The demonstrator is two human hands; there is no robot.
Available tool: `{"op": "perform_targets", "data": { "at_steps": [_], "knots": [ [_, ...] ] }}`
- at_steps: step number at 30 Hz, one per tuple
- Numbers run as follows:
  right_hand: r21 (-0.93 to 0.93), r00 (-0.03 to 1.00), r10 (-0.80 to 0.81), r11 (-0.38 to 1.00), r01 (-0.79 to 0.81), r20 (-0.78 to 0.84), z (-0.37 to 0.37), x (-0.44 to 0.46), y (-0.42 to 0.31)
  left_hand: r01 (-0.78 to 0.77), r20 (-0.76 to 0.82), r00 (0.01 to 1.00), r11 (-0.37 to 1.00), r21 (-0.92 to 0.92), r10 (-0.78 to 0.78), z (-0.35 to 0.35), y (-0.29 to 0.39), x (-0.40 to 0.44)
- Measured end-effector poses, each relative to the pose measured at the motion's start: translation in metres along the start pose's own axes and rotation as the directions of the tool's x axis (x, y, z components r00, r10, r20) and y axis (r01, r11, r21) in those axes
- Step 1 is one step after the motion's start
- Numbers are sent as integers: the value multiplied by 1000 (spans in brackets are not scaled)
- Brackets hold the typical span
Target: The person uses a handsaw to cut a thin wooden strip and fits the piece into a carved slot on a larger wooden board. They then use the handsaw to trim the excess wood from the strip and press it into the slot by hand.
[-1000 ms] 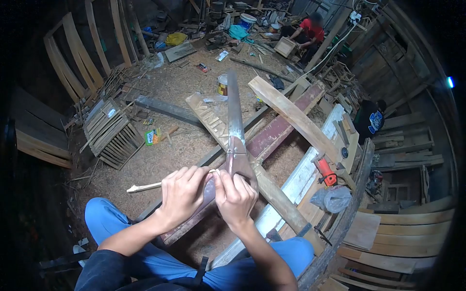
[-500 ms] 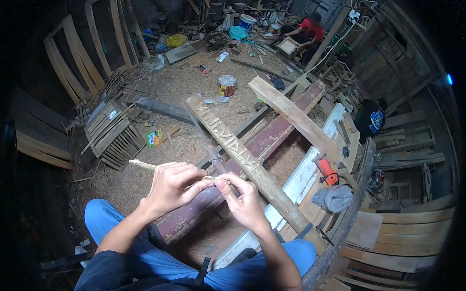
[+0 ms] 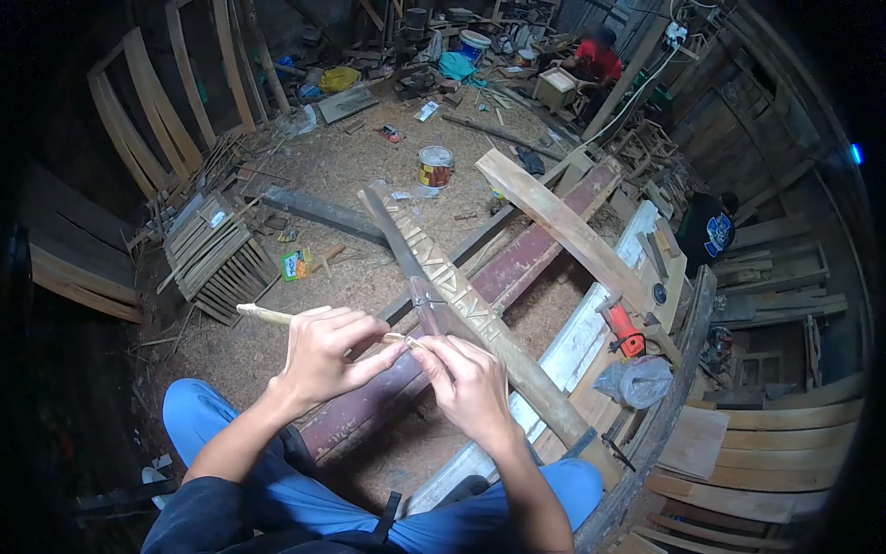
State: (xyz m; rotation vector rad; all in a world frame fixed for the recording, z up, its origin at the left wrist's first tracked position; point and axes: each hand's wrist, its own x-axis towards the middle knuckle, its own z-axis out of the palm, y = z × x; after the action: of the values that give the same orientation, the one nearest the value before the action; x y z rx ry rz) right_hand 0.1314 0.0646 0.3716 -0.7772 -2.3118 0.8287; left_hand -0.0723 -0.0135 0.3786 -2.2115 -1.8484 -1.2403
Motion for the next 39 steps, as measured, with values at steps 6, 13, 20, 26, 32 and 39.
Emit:
{"op": "perform_targets", "data": {
  "at_steps": [6, 13, 20, 26, 32, 39],
  "knots": [
    [-120, 989, 23, 992, -41, -148, 12, -10, 32, 113, -140, 985, 992, 52, -104, -18, -14, 9],
    [-214, 982, -58, 977, 18, -182, 7, -11, 28, 82, 175, 982, 996, -33, -75, 14, -19, -10],
    [-443, 960, -243, 883, 159, -140, 21, -18, 35, -20, 145, 989, 994, -109, 36, 23, -9, -3],
    [-551, 939, -313, 813, 187, -143, 17, -17, 33, 10, 149, 989, 989, -149, 13, 34, -15, -12],
    [-397, 946, -227, 910, 122, -230, 23, -11, 35, 70, 93, 994, 985, -157, -56, 36, -19, -15],
    [-218, 965, -109, 974, 56, -240, 33, -9, 35, 145, 105, 986, 979, -146, -131, 39, -28, -25]
  ]
}}
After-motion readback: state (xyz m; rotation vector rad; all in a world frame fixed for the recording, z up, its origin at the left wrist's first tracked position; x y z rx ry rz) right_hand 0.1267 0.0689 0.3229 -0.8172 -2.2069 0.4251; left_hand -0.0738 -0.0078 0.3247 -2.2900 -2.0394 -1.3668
